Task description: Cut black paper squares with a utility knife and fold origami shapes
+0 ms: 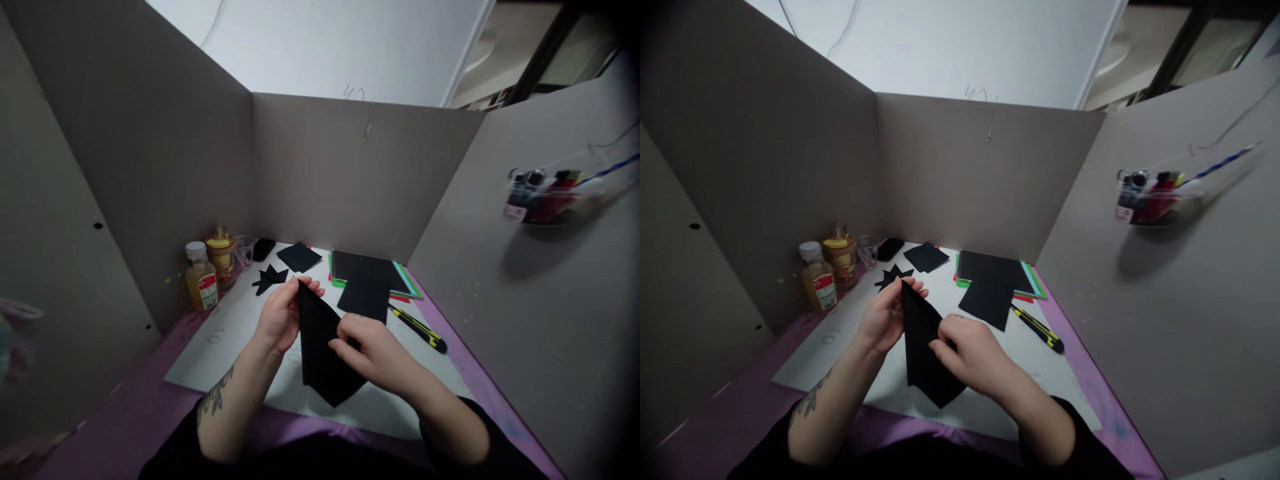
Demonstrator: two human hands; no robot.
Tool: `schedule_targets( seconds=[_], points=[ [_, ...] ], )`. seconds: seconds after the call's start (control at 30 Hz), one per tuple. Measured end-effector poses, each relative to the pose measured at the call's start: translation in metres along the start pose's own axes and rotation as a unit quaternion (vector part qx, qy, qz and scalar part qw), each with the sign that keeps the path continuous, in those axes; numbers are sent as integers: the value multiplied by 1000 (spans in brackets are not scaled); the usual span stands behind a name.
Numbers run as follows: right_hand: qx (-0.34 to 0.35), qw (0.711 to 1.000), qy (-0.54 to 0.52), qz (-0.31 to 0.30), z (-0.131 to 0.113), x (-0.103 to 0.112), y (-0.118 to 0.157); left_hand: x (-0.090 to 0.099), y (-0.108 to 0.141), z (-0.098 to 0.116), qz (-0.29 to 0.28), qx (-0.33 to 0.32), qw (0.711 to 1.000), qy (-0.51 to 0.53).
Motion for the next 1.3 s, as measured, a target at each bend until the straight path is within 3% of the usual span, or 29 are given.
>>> schedule_targets(
  seconds=[0.4, 0.8, 1.3],
  points=[
    [4, 1000, 11, -5, -4, 0, 3, -3, 4, 6, 15, -33, 999, 28],
    [7, 1000, 15, -10, -5, 0, 2, 3, -2, -2, 50, 21, 997, 47],
    [3, 999, 32, -6, -3, 0, 1, 5, 6, 3, 16, -49, 999, -18]
  ],
)
Point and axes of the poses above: each hand's wrist, its own y-axis away from the middle knuckle, its own x-axis out of the back of the hand, z = x × y, the point moved 9 cm from there along -y, towards the middle knuckle, and after that the axes turned 14 degrees about z, right-handed, at the moved point
